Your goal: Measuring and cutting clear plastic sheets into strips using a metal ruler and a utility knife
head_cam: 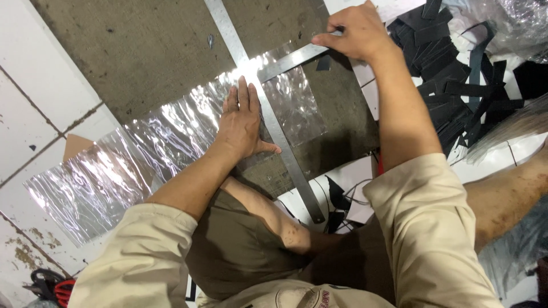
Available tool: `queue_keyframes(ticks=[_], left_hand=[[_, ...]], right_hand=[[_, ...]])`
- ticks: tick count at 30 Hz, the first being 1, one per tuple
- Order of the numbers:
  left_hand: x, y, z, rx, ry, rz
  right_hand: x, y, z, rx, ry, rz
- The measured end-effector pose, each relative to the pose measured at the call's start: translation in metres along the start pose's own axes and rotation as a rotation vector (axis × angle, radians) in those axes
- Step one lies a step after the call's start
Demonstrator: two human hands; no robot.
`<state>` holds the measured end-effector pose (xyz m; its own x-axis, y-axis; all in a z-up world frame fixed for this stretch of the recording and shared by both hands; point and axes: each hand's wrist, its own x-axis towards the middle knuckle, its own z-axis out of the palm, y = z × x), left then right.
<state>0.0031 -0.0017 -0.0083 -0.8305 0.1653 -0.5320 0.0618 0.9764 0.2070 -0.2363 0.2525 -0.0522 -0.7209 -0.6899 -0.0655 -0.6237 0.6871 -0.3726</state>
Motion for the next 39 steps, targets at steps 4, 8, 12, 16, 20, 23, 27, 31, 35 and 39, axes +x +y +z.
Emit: queue_keyframes(ticks=[4,8,12,16,20,23,27,31,35,39], left_hand=[[-0.007,0.010,-0.026,-0.006,-0.137,-0.068],[-0.007,0.010,-0.025,-0.032,-0.097,-0.058],[-0.009,0.012,-0.029,-0.034,-0.116,-0.079],[-0.006,0.009,-0.020,-0.041,-0.080,-0.060],[-0.006,0.009,-0.022,0.030,-0.083,-0.056],[-0.007,0.010,-0.024,0.028,-0.083,-0.053],[-0.006,0.010,-0.023,0.043,-0.089,-0.046],[-0.005,0.011,-0.021,0.066,-0.058,-0.028],[-0.006,0.015,-0.030,0.082,-0.109,-0.053],[-0.005,0.013,-0.027,0.059,-0.112,-0.063]], right_hand=[[-0.069,-0.012,-0.035,0.099,-0.001,-0.116],[-0.140,-0.033,-0.045,-0.009,-0.192,0.149],[-0.169,-0.059,-0.053,-0.002,-0.116,0.153],[-0.175,-0.066,-0.049,-0.091,-0.123,0.121],[-0.174,-0.068,-0.047,-0.119,-0.135,0.112],[-0.171,-0.074,-0.047,-0.134,-0.140,0.098],[-0.171,-0.075,-0.044,-0.176,-0.146,0.094],[-0.170,-0.073,-0.041,-0.205,-0.174,0.124],[-0.170,-0.072,-0.040,-0.152,-0.147,0.101],[-0.167,-0.071,-0.038,-0.126,-0.160,0.110]])
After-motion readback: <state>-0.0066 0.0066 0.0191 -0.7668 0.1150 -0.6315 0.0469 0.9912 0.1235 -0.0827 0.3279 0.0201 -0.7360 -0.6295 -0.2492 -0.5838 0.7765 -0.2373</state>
